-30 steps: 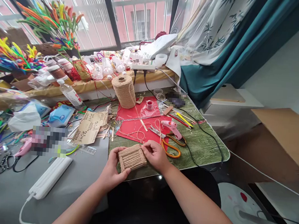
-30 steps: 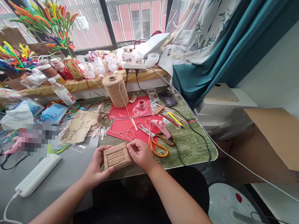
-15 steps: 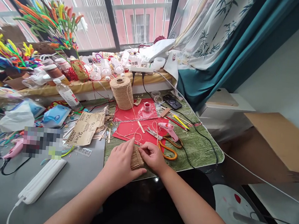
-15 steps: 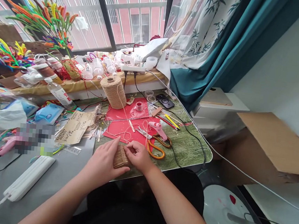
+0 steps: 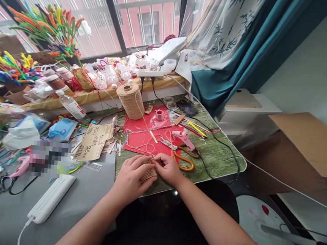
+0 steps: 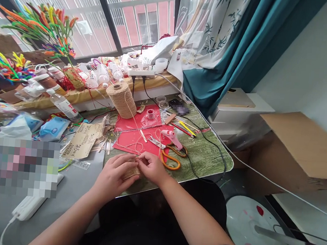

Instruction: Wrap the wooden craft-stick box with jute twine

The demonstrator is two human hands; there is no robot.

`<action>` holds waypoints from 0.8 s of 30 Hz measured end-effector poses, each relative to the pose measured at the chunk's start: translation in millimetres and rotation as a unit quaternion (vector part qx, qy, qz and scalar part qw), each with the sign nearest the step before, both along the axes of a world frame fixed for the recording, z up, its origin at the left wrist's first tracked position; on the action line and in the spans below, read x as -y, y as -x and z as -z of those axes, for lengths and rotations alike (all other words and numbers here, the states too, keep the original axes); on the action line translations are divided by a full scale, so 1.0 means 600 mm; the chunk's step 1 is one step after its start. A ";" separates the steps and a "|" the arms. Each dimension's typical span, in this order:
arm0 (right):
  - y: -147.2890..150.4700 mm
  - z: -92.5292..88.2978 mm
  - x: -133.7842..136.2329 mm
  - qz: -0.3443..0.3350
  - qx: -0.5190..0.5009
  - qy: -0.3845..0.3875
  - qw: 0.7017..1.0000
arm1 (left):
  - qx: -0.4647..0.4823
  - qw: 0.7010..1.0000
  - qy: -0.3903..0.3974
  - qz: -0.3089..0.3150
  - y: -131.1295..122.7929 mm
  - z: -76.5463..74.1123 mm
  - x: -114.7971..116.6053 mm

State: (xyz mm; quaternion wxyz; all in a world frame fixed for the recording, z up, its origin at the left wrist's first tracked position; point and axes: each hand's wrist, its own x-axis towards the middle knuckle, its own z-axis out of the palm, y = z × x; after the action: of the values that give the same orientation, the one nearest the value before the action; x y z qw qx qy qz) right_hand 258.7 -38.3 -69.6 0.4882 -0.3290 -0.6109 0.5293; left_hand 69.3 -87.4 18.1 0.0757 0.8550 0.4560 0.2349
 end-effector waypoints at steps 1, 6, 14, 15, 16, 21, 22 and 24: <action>0.000 -0.001 0.001 0.003 0.000 0.002 1.000 | 0.003 1.000 0.002 -0.002 0.000 0.001 0.000; 0.000 -0.003 0.002 0.003 0.007 0.011 1.000 | 0.011 0.999 0.024 -0.035 -0.002 0.004 0.001; 0.001 0.000 0.000 0.017 -0.004 0.004 1.000 | 0.012 0.994 0.062 -0.090 0.002 0.011 -0.007; 0.001 -0.001 0.000 0.015 -0.013 0.009 1.000 | 0.034 0.992 0.063 -0.101 0.006 0.013 -0.005; 0.000 -0.002 0.001 0.014 -0.020 0.013 1.000 | 0.059 0.990 0.065 -0.112 0.010 0.016 0.000; -0.002 -0.007 0.004 0.028 -0.024 0.016 0.999 | 0.195 0.966 0.087 -0.148 0.025 0.061 0.027; -0.002 -0.007 0.004 0.036 -0.024 0.017 0.999 | 0.230 0.958 0.089 -0.145 0.027 0.073 0.031; -0.002 -0.006 0.004 0.045 -0.031 0.027 0.998 | 0.299 0.942 0.094 -0.122 0.032 0.097 0.036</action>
State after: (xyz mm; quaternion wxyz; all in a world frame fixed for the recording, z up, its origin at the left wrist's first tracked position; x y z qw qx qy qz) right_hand 259.7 -41.0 -65.8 0.5211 -0.3530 -0.5657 0.5327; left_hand 50.3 -109.3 -39.9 0.2594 0.6721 0.5331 0.4437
